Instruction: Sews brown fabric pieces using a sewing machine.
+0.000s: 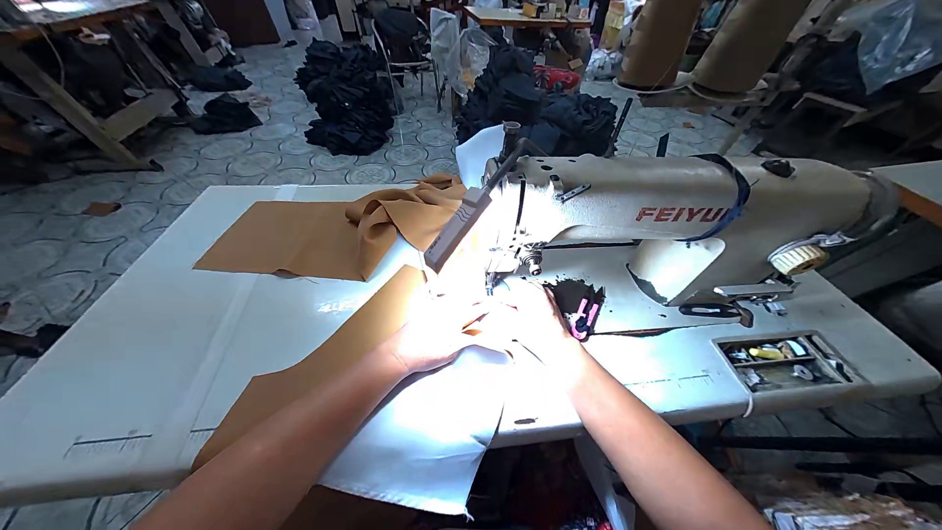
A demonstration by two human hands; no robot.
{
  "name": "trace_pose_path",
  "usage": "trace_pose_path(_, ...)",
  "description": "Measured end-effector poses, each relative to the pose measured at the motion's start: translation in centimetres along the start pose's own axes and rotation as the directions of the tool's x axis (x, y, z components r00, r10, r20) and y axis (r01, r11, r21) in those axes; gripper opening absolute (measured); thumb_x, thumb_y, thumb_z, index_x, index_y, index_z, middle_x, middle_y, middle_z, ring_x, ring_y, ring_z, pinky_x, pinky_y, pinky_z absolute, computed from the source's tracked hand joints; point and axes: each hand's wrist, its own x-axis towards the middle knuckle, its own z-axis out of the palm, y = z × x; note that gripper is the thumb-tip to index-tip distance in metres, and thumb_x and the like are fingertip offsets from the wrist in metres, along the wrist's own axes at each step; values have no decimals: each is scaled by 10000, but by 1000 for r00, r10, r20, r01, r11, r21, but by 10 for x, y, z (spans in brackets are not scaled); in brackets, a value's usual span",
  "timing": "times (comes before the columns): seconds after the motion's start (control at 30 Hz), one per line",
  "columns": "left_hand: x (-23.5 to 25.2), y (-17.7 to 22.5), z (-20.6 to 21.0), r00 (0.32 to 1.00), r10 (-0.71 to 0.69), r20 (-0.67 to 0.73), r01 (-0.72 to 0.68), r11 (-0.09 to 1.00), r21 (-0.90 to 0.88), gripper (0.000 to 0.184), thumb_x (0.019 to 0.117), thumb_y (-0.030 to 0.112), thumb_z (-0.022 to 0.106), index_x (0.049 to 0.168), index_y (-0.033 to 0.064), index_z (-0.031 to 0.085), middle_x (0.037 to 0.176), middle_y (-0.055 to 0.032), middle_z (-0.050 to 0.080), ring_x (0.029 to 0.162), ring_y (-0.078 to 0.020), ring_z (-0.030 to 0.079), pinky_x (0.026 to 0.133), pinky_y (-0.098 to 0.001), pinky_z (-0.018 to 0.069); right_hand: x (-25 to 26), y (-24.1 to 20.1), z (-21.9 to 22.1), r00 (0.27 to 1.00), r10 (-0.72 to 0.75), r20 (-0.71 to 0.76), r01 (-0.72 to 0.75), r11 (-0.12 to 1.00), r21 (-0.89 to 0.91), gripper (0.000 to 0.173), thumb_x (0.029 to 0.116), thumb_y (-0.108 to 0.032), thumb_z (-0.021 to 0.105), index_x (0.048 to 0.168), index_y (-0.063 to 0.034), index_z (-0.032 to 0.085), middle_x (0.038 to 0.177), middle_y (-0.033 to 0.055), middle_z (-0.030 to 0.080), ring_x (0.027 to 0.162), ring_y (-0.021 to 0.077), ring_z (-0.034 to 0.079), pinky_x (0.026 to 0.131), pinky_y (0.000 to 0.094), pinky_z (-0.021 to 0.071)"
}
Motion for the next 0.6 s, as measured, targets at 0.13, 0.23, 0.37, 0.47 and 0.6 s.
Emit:
trace_pose_path(0.13,0,-3,1,999,-30,44,31,1000,-8,488,1027,293,425,1456,126,584,1504,-86,557,1394,-275,506,1136,-573,331,0,-8,-6,996,71,49,-71,997,5,260,964,-230,666,996,16,746,1055,193,715,1085,357,656,975,543,480)
trace_pose_path(0.23,1,-5,0,996,-25,80,26,1000,-5,492,1005,223,463,1477,125,562,1504,-99,552,1400,-286,494,1148,-564,329,2,-11,-6,992,110,65,-109,994,-26,248,966,-238,667,980,-3,745,1050,178,716,1080,343,658,965,537,485)
trace_pose_path(0.37,4,-5,-14,977,-15,212,17,1000,-8,684,979,500,572,1557,156,454,1571,-93,473,1456,-271,425,1188,-541,301,4,0,1,990,127,55,-127,992,4,262,971,-205,651,1087,15,733,1184,200,696,1176,358,630,1042,552,453)
trace_pose_path(0.47,-7,15,-25,960,49,277,-50,999,-6,809,863,703,588,1418,113,593,1564,-83,487,1503,-275,352,1209,-641,120,1,5,3,998,67,5,-67,996,54,292,975,-238,656,1077,20,747,1187,220,692,1184,379,626,1041,585,444)
trace_pose_path(0.6,-39,60,-27,976,179,123,-182,983,16,697,938,722,412,1113,128,733,1191,-52,720,1338,-266,561,1187,-661,225,3,13,3,999,29,31,-30,998,49,259,995,-154,623,1134,34,733,1229,243,677,1231,401,607,1057,582,439)
